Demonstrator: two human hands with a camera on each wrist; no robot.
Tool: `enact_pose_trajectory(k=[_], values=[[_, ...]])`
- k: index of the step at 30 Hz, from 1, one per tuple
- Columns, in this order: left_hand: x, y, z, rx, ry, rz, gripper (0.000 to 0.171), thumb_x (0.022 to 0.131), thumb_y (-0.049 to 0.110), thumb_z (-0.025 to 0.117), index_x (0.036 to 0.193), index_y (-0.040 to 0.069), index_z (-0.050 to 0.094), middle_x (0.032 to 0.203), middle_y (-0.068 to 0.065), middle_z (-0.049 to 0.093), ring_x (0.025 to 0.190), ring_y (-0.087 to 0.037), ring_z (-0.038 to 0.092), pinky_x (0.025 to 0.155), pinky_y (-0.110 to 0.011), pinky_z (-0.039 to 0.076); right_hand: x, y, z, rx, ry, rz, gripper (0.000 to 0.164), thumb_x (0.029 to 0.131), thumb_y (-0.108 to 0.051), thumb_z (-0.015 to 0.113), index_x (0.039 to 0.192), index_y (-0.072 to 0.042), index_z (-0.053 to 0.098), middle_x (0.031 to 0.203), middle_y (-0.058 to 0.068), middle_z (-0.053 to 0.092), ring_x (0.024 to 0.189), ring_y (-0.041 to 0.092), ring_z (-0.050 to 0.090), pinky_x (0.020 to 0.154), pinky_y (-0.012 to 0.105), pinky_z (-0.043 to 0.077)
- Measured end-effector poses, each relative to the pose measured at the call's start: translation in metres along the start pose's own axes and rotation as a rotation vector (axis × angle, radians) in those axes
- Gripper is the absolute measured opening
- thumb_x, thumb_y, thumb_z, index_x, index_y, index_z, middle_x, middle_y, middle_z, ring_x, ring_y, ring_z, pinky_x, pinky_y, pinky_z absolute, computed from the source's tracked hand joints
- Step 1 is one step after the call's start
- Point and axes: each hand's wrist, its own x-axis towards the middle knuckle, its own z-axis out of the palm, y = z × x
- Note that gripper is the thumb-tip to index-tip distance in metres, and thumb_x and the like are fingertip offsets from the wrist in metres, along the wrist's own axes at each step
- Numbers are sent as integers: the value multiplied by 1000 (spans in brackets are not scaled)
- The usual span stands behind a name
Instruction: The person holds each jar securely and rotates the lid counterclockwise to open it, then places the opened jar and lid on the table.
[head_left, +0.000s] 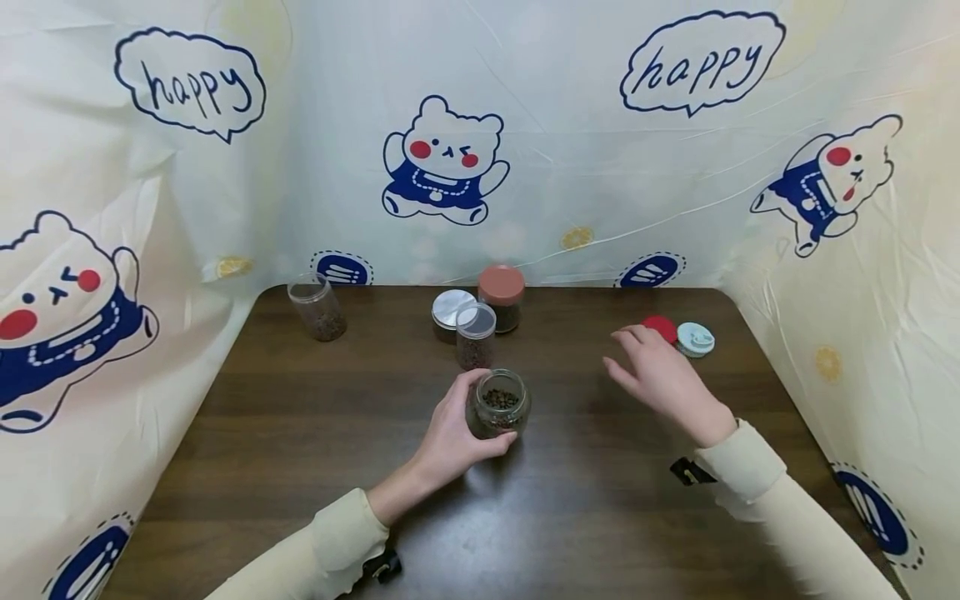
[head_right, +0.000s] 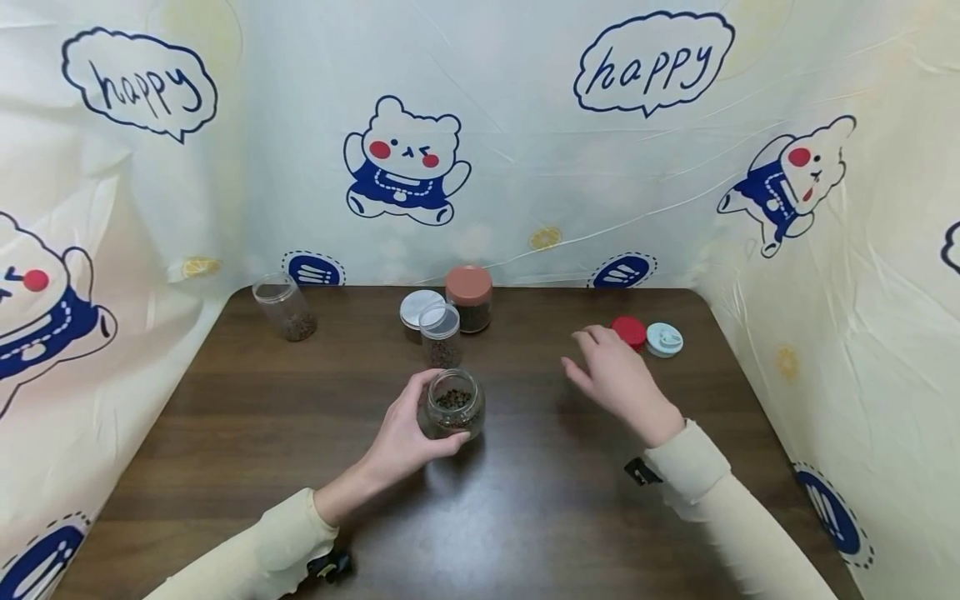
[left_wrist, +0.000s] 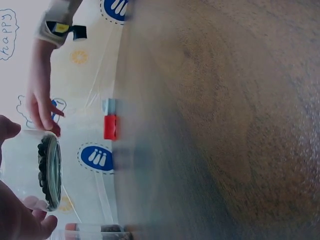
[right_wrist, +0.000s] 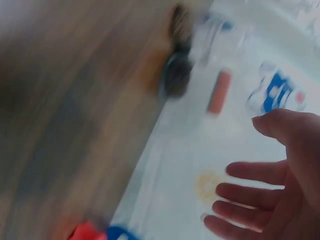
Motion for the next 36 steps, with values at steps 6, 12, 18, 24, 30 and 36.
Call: enact_pose_trajectory(k=[6,12,18,24,30,36], values=[[0,1,0,4,9,2,85,69,22,94,142,15,50,128,-4,63,117,-20,61,102,-46,49,-12,-44,2,12,3,-43,56,99,-38,69,133,6,64,137,27,60,132,46,53,108,60,45],[-1,0,0,-2,-5,1,86,70,22,94,143,15,49,129,-2,63,117,-19,61,102,-45,48,-28,-70,6,-10,-19,-16,62,99,-48,66,134,3,65,138,24,61,134,45,52,108,60,45],[0,0,-1,-10,5,0,87,69,21,94,143,15,49,130,-6,63,117,-20,61,102,-47,48,-34,-80,6,-49,21,-7,53,97,-46,71,122,1,70,113,19,71,104,37,65,91,52,55],[-1,-1,-6,51,53,-12,86,69,26,94,143,16,50,130,-12,60,118,-22,56,100,-49,47,-32,-81,7,-46,-1,-8,48,95,-43,74,117,0,72,110,17,71,100,35,66,87,51,57],[0,0,-18,83,108,-32,87,69,27,94,143,15,50,130,-16,59,119,-29,54,100,-50,46,-33,-77,8,-49,-7,-8,45,94,-40,76,114,0,72,108,17,71,99,35,65,86,51,57],[8,-3,-42,100,188,-75,87,70,26,95,143,11,50,133,-18,55,118,-30,55,104,-47,45,-35,-74,11,-55,-12,27,44,94,-39,76,115,0,72,108,18,71,97,36,65,84,50,58]])
